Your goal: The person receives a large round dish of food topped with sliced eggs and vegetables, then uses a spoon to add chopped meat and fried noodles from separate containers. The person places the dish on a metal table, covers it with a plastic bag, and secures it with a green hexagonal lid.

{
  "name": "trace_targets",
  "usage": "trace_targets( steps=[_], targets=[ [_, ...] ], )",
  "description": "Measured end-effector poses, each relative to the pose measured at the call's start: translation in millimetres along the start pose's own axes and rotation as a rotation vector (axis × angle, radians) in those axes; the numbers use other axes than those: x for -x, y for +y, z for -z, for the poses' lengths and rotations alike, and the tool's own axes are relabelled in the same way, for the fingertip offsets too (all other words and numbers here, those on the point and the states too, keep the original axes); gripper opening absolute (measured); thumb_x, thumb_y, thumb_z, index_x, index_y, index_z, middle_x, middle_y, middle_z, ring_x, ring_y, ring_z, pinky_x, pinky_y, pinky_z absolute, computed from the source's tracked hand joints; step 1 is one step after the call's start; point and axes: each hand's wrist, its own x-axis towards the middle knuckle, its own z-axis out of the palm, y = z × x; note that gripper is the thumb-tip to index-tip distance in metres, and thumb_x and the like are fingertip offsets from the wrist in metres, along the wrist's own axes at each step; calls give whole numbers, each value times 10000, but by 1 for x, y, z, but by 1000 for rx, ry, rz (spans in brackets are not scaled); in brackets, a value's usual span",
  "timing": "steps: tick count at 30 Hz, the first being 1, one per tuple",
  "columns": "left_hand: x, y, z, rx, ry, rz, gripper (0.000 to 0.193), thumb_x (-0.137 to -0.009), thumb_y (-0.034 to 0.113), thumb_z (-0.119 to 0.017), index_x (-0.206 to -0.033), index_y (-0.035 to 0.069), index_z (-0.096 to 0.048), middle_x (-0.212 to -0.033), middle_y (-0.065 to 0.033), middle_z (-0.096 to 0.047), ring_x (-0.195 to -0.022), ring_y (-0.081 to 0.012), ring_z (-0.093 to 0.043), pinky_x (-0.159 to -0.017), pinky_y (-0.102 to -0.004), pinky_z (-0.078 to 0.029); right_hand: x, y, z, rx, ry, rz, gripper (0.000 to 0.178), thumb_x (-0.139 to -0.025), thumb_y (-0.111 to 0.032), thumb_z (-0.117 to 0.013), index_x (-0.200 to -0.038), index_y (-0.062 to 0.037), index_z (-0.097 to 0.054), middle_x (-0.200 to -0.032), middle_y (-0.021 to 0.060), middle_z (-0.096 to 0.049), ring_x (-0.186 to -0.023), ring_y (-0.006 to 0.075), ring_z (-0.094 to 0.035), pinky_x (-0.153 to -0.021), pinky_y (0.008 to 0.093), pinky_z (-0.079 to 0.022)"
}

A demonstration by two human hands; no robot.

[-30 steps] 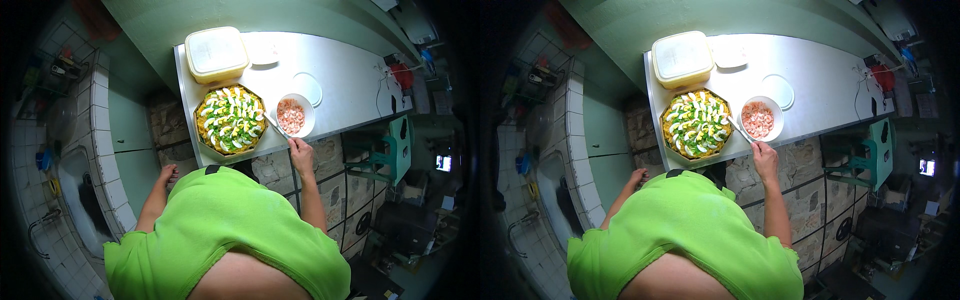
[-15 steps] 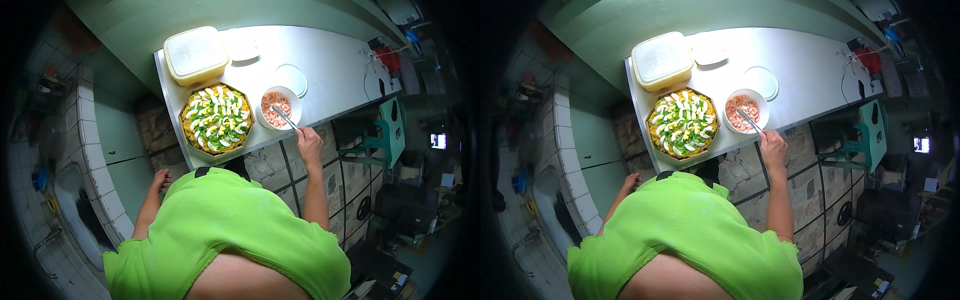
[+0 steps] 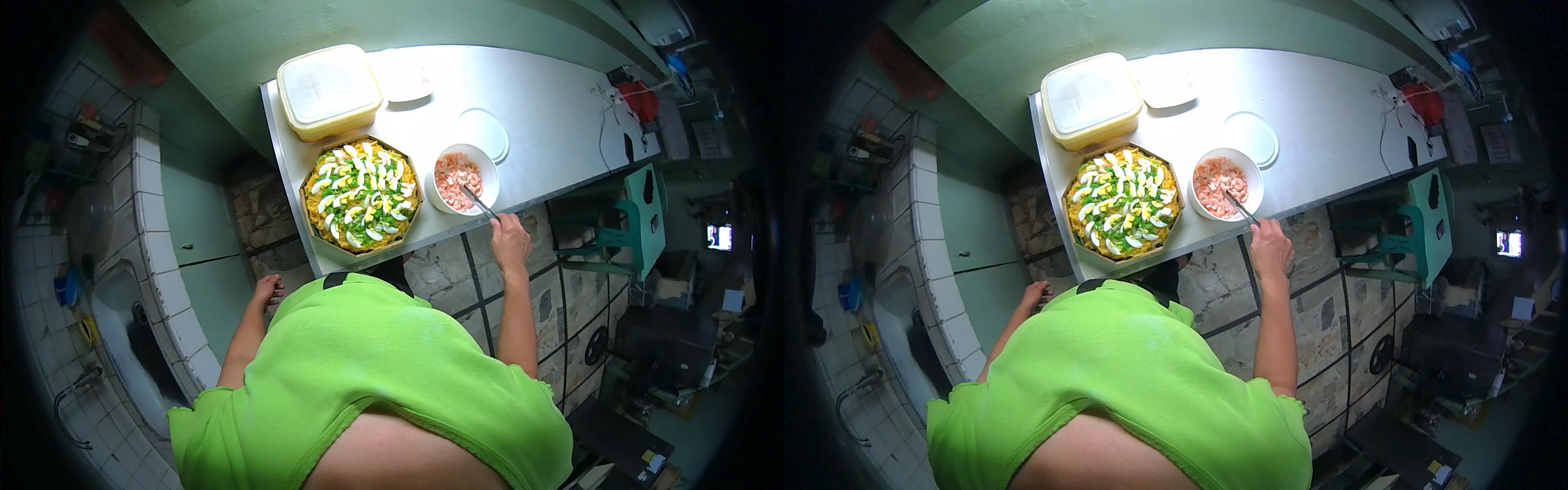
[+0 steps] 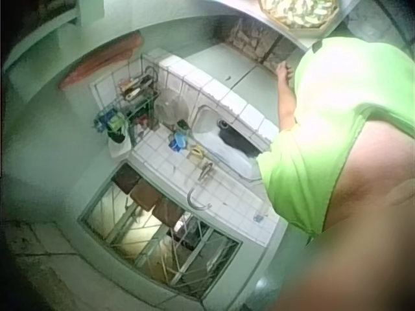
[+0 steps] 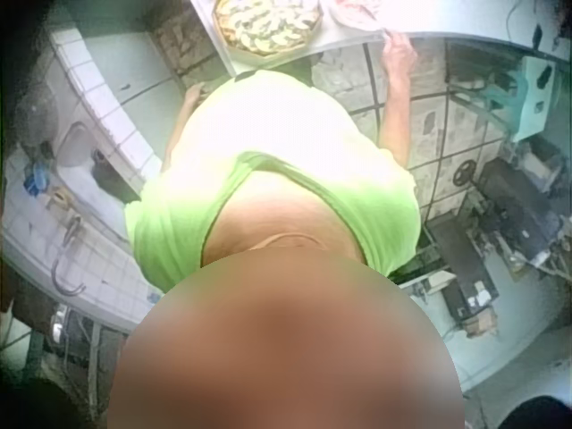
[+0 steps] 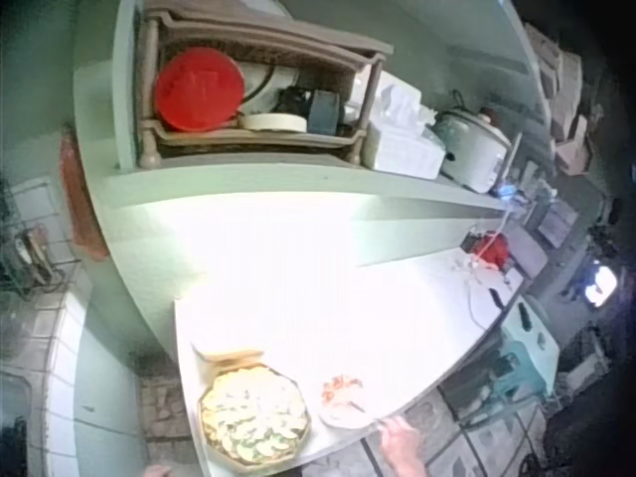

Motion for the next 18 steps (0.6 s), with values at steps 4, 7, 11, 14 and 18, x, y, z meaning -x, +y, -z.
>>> trace_targets(
  steps=[4, 7, 11, 14, 18],
  targets=[
    [8, 6, 6, -28, -13, -33, 297, -913, 428, -517, -1096, 198, -564, -916, 24, -625, -733, -125, -579, -629, -357, -443, 12, -20, 18, -180, 67, 75, 180, -889, -215, -586, -969, -66, -648, -900, 114, -619, -803, 327, -624, -696, 422, -489],
    [11, 16, 5, -49, -9, 10, 313, -908, 442, -522, -1097, 196, -562, -926, 18, -627, -736, -128, -578, -630, -357, -441, 24, -65, 12, -367, 75, 208, 155, -877, -199, -608, -958, -72, -648, -863, 108, -615, -769, 308, -621, -664, 404, -479],
    [19, 18, 5, -21, -2, -32, 337, -903, 459, -523, -1118, 202, -559, -936, 13, -628, -738, -132, -579, -631, -357, -438, 28, -138, -34, -353, -40, 444, 152, -859, -190, -634, -977, -95, -626, -818, 84, -585, -717, 271, -597, -633, 386, -452],
    [26, 6, 7, 11, 0, -37, 351, -899, 466, -524, -1133, 206, -555, -940, 13, -626, -736, -132, -578, -632, -357, -437, 19, -169, -64, -259, 175, 652, 177, -857, -198, -632, -1004, -103, -609, -808, 61, -567, -703, 237, -573, -624, 368, -431],
    [33, -23, 14, 41, 42, 20, 355, -900, 466, -521, -1138, 205, -553, -941, 15, -622, -723, -134, -569, -639, -364, -437, 13, -180, -77, -108, 208, 742, 217, -844, -224, -643, -1024, -105, -613, -820, 49, -573, -714, 221, -576, -624, 359, -432]
  ],
)
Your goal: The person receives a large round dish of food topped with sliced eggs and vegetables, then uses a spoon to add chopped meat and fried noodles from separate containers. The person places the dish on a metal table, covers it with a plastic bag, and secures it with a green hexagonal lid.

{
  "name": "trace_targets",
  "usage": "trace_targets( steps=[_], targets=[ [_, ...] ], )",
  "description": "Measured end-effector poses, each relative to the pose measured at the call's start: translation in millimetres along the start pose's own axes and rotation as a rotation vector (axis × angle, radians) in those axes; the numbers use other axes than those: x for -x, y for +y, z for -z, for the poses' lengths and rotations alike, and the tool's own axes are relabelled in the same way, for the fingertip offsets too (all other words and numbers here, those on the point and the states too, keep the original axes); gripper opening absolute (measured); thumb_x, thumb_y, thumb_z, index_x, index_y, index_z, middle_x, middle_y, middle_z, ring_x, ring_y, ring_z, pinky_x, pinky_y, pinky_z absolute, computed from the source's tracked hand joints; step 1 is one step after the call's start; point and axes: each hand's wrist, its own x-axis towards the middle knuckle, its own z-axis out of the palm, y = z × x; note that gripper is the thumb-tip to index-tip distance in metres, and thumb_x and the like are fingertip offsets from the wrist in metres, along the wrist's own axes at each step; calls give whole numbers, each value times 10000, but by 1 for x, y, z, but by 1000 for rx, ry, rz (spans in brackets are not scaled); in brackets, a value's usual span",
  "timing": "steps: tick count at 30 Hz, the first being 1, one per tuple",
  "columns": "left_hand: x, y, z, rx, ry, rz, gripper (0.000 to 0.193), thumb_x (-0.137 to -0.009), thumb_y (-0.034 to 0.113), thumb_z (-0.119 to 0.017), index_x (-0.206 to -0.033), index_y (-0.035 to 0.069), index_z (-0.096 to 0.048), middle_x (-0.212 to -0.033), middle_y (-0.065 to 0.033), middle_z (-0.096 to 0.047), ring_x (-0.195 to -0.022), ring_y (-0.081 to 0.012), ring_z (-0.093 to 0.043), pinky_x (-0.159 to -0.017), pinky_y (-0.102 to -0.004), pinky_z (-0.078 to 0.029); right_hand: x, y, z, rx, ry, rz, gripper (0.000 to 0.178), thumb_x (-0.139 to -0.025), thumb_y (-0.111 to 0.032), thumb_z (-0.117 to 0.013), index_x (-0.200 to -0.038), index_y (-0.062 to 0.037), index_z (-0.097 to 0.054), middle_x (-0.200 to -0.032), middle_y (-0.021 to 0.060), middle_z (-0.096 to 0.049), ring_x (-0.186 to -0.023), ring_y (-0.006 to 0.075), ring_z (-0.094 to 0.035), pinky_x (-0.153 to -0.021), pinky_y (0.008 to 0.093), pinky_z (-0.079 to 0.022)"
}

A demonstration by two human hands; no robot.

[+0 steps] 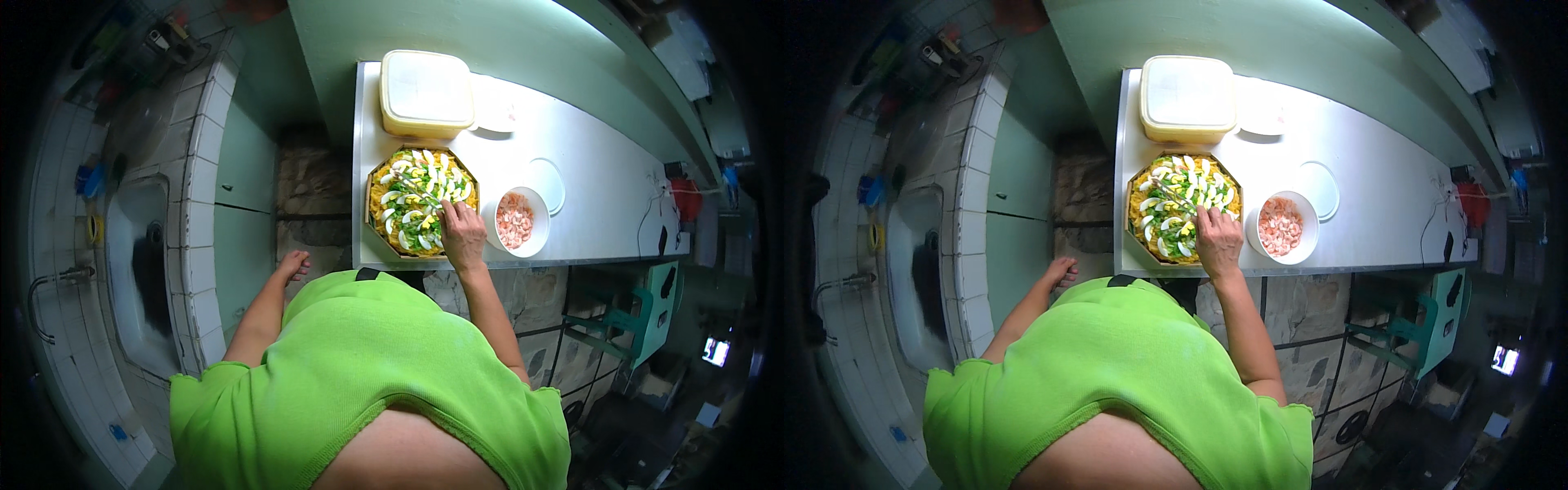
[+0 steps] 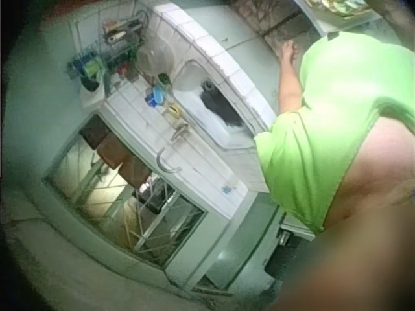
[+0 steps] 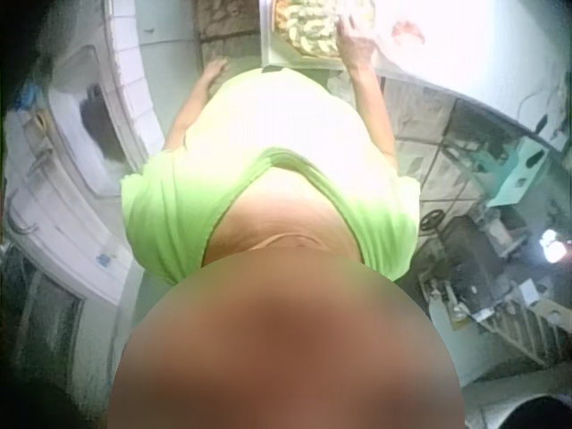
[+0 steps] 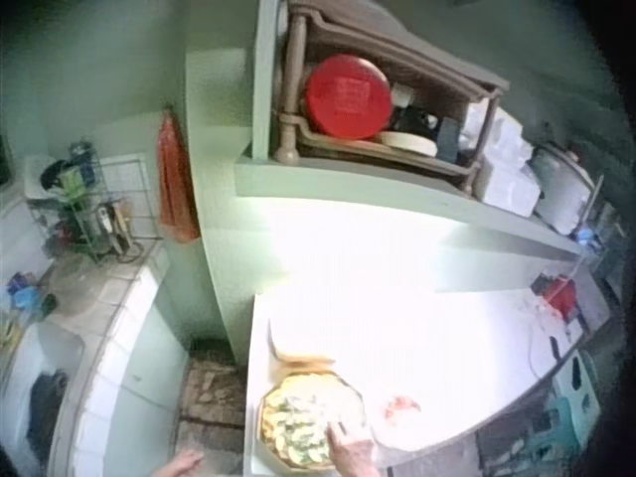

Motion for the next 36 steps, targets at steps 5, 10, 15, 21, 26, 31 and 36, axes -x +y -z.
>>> trace_targets(
  steps=[5, 10, 15, 21, 26, 31, 36],
  targets=[
    [0, -41, 16, 18, 16, 60, 372, -901, 458, -518, -1164, 195, -531, -954, 1, -618, -751, -151, -560, -656, -386, -433, 8, -2, 12, -114, -131, -108, 228, -840, -232, -658, -1021, -99, -621, -847, 70, -590, -747, 242, -615, -625, 363, -456],
    [-3, -66, 15, 37, 17, 97, 394, -899, 458, -518, -1186, 189, -509, -976, -13, -617, -778, -160, -559, -668, -400, -430, 8, -2, 20, -206, -221, -283, 201, -889, -254, -604, -991, -83, -633, -848, 102, -609, -730, 292, -624, -625, 396, -482],
    [-4, -60, 3, 41, 2, 25, 404, -898, 471, -513, -1188, 189, -515, -985, -12, -619, -785, -153, -563, -673, -393, -435, -5, -5, 12, -230, -220, -256, 207, -914, -276, -568, -946, -90, -654, -822, 97, -620, -701, 303, -627, -617, 394, -489],
    [-4, -40, 3, 47, 6, 17, 390, -898, 478, -505, -1159, 191, -543, -976, 4, -620, -767, -145, -574, -672, -378, -443, 5, -6, 24, -365, -193, -348, 193, -904, -264, -587, -916, -90, -672, -793, 87, -629, -678, 289, -625, -598, 381, -472],
    [-6, -46, 6, 29, -9, 44, 376, -900, 480, -503, -1148, 201, -549, -955, 23, -618, -756, -137, -576, -649, -368, -440, 22, -9, 36, -416, -252, -324, 181, -880, -262, -619, -874, -93, -683, -760, 79, -631, -664, 293, -619, -592, 380, -467],
    [-25, -32, -1, 1, -44, 31, 363, -900, 472, -503, -1141, 206, -551, -940, 29, -620, -736, -131, -573, -627, -354, -428, 40, -9, 36, -287, -318, -344, 185, -885, -265, -606, -893, -93, -676, -819, 89, -638, -696, 291, -629, -603, 388, -471],
    [-33, -17, -7, -59, -45, 38, 351, -900, 478, -510, -1106, 198, -562, -910, 27, -621, -730, -129, -572, -618, -349, -419, 51, 32, 52, -498, -117, -457, 193, -891, -199, -605, -927, -21, -669, -804, 146, -647, -683, 287, -623, -608, 349, -456]
  ],
)
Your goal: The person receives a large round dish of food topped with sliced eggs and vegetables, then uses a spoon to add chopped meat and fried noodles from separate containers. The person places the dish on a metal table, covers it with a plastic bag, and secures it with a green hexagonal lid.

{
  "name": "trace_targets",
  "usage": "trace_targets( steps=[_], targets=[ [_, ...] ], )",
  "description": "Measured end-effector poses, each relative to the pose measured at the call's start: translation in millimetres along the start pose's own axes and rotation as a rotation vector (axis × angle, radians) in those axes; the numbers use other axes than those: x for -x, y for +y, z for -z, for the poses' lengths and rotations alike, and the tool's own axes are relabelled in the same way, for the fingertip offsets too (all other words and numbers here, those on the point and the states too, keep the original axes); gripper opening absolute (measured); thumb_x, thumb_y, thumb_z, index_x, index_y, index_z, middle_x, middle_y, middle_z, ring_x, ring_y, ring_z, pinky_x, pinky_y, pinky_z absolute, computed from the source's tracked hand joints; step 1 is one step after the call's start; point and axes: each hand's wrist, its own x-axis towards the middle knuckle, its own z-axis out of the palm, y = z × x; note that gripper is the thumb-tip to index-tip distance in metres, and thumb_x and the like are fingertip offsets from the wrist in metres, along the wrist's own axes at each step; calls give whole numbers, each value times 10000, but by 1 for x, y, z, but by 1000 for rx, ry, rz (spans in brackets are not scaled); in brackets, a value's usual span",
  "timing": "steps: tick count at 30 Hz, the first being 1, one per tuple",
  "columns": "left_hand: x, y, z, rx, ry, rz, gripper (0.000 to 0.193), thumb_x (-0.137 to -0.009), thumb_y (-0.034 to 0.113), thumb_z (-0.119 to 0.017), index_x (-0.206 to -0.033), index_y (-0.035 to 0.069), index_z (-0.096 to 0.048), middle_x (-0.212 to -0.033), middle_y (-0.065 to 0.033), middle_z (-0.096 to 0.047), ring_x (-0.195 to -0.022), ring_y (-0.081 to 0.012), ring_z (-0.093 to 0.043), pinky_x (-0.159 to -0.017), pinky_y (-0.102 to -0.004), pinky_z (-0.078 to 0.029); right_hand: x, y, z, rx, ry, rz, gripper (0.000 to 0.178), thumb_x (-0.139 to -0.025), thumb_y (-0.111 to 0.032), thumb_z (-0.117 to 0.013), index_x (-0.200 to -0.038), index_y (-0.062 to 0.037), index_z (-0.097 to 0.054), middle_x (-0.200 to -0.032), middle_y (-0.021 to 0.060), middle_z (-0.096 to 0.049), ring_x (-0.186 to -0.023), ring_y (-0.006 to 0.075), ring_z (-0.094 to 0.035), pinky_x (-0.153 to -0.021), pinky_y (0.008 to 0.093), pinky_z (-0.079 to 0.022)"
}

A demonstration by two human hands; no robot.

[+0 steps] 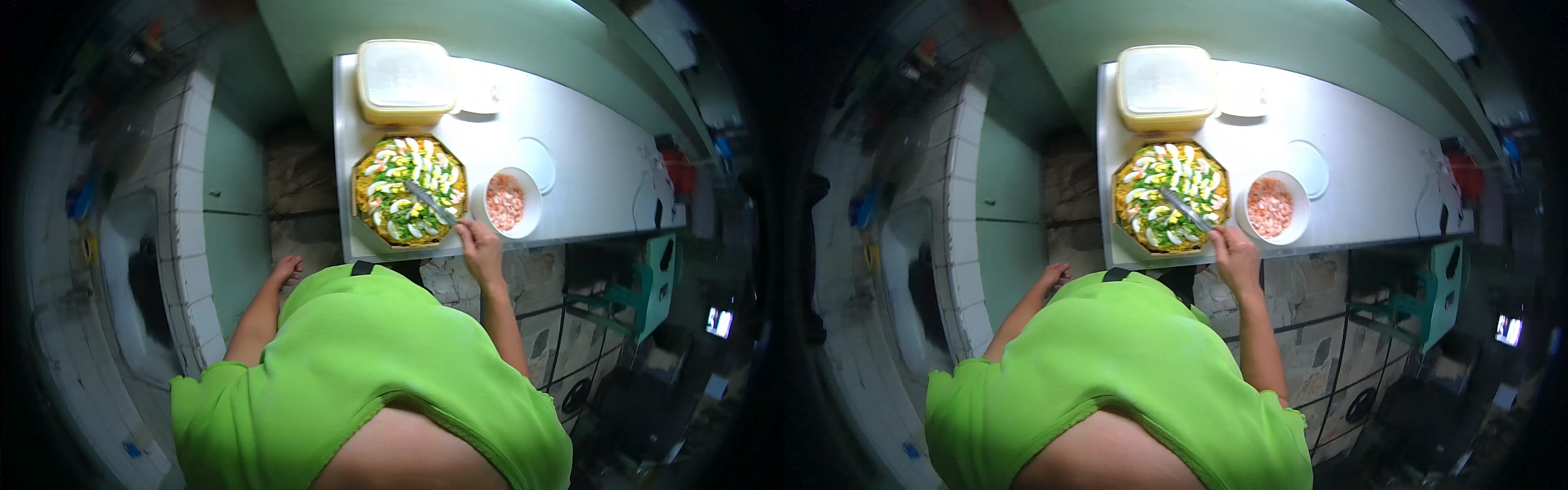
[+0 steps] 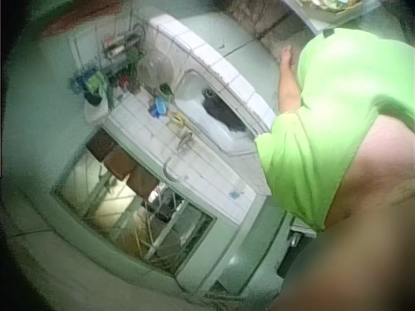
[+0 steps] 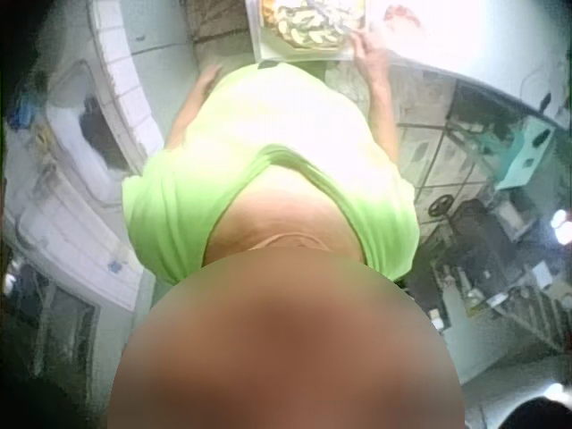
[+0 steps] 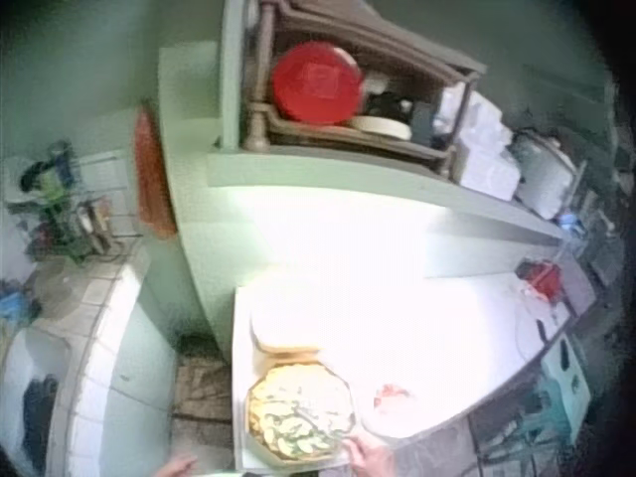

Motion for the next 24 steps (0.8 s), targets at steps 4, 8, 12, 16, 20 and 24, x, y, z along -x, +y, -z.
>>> trace_targets(
  steps=[4, 8, 12, 16, 20, 24],
  targets=[
    [2, 13, -3, -3, -33, -57, 362, -883, 508, -538, -1000, 168, -580, -852, 18, -624, -702, -134, -575, -622, -349, -424, -11, 58, 81, 168, 270, -264, 224, -904, -220, -583, -928, -17, -674, -821, 161, -652, -739, 318, -632, -656, 382, -473],
    [8, 38, -14, -98, 24, -92, 387, -866, 501, -581, -846, 115, -581, -724, -13, -613, -632, -161, -594, -593, -348, -442, -7, 95, 110, 544, 230, -292, 204, -893, -214, -579, -956, -37, -658, -913, 137, -642, -793, 350, -631, -692, 435, -487],
    [18, 60, -22, -137, 57, -121, 361, -866, 439, -614, -761, 98, -564, -618, -23, -564, -563, -177, -612, -540, -332, -450, -3, 99, 104, 617, 116, -299, 181, -877, -209, -594, -973, -61, -634, -952, 117, -616, -820, 351, -630, -722, 448, -488],
    [15, 69, -25, -54, 33, -137, 348, -870, 419, -617, -750, 98, -558, -604, -15, -553, -542, -170, -616, -530, -320, -453, -8, 93, 96, 656, 111, -210, 163, -859, -217, -622, -950, -82, -625, -911, 101, -591, -791, 322, -637, -675, 442, -479],
    [7, 67, -25, 1, 23, -127, 345, -871, 420, -617, -757, 98, -563, -601, -5, -552, -539, -165, -613, -535, -317, -455, -18, 94, 86, 737, 77, -151, 158, -844, -222, -643, -910, -83, -609, -878, 90, -572, -763, 297, -639, -640, 428, -467],
    [8, 63, -22, -39, 36, -125, 335, -872, 419, -616, -770, 104, -572, -601, 0, -552, -551, -162, -616, -538, -318, -455, -24, 97, 82, 750, 63, -180, 154, -854, -229, -630, -880, -80, -605, -860, 98, -572, -762, 297, -640, -649, 423, -470]
  ],
)
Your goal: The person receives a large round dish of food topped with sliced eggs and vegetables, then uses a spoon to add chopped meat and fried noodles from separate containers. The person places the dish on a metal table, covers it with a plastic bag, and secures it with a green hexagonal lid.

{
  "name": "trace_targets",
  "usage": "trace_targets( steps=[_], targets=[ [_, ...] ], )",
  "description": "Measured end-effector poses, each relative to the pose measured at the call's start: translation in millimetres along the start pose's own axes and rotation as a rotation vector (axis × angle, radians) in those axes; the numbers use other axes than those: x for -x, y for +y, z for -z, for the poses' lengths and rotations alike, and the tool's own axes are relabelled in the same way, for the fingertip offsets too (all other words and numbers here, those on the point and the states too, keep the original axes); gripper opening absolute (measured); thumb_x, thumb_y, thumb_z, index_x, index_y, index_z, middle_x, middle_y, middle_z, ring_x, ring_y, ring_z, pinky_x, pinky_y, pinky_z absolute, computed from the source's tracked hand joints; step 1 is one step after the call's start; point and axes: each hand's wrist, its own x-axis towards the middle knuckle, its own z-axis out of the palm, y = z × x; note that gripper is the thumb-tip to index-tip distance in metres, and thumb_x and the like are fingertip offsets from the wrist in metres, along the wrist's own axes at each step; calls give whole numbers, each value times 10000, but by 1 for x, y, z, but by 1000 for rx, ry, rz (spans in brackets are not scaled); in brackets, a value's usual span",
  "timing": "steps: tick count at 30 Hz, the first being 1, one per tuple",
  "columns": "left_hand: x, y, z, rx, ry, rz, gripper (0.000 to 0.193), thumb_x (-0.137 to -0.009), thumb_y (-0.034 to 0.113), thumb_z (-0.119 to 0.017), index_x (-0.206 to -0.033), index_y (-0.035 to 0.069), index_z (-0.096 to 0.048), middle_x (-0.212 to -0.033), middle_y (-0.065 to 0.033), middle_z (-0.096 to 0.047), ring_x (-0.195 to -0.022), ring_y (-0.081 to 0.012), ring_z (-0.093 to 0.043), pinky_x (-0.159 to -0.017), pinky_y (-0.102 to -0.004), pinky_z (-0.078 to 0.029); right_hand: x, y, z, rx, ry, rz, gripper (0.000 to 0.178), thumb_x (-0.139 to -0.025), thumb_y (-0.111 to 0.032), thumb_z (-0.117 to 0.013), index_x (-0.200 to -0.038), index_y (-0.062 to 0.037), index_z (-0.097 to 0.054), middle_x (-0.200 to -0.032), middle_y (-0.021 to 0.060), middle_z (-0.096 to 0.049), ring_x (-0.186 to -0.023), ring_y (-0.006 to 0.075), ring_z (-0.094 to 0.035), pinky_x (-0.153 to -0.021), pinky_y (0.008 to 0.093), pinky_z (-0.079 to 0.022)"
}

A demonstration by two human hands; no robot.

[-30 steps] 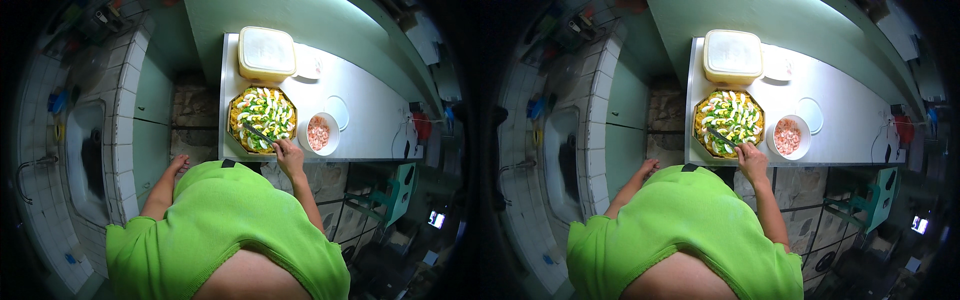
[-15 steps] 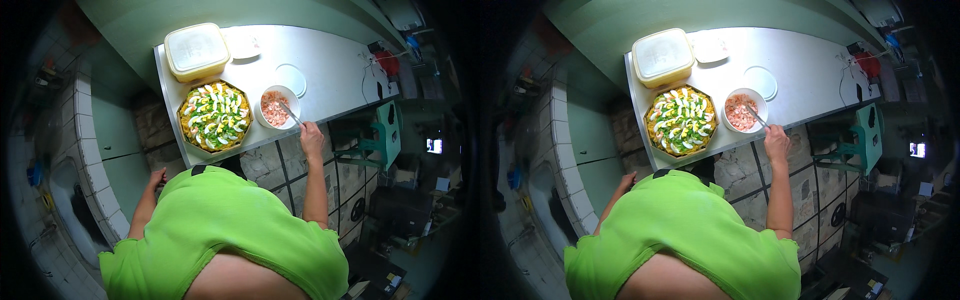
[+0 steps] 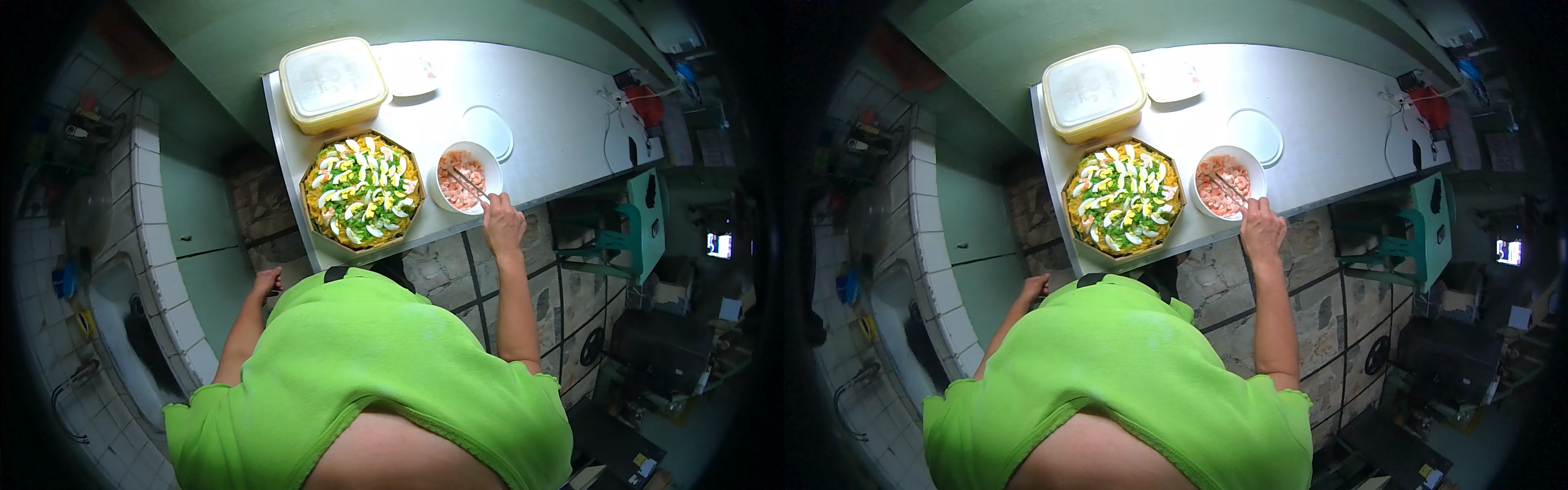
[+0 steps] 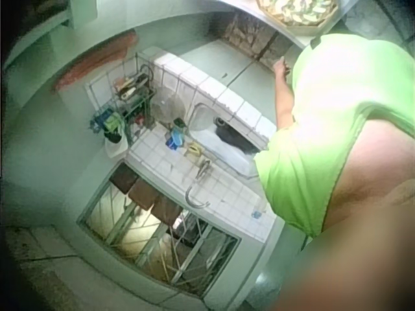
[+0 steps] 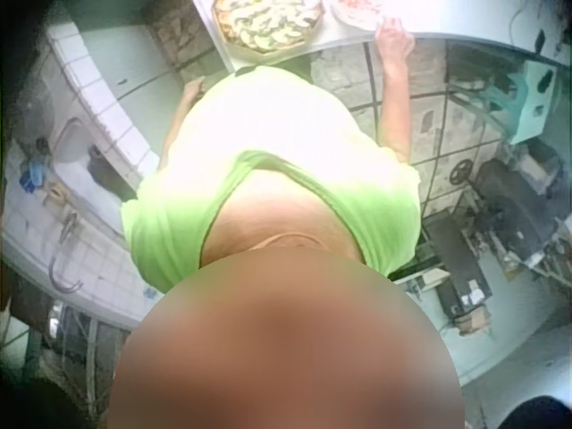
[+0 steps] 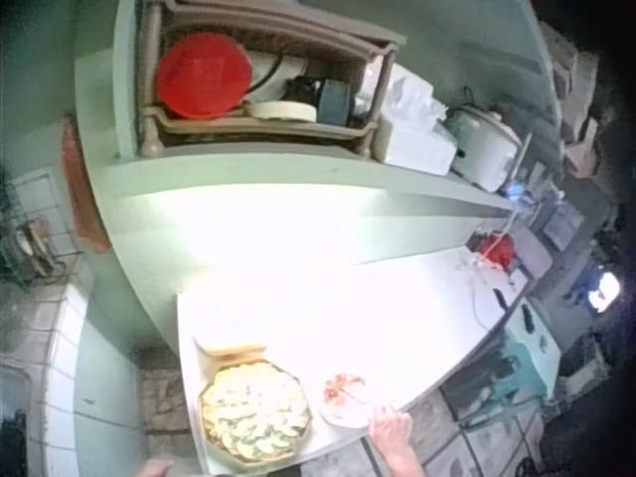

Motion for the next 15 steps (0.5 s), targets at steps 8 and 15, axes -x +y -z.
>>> trace_targets(
  steps=[8, 15],
  targets=[
    [5, -11, 12, -13, -37, -24, 339, -868, 433, -621, -760, 119, -554, -621, 4, -557, -560, -155, -602, -524, -318, -441, 25, -4, 33, -608, 101, -70, 178, -898, -183, -589, -919, -28, -674, -791, 108, -637, -634, 214, -614, -613, 346, -463],
    [4, -29, 19, -16, -7, 29, 353, -865, 457, -619, -739, 137, -539, -602, 15, -548, -526, -147, -589, -519, -311, -430, 67, -75, 12, -922, -563, -59, 298, -918, -258, -569, -848, 18, -657, -580, 47, -525, -538, 90, -461, -494, 288, -384]
  ],
)
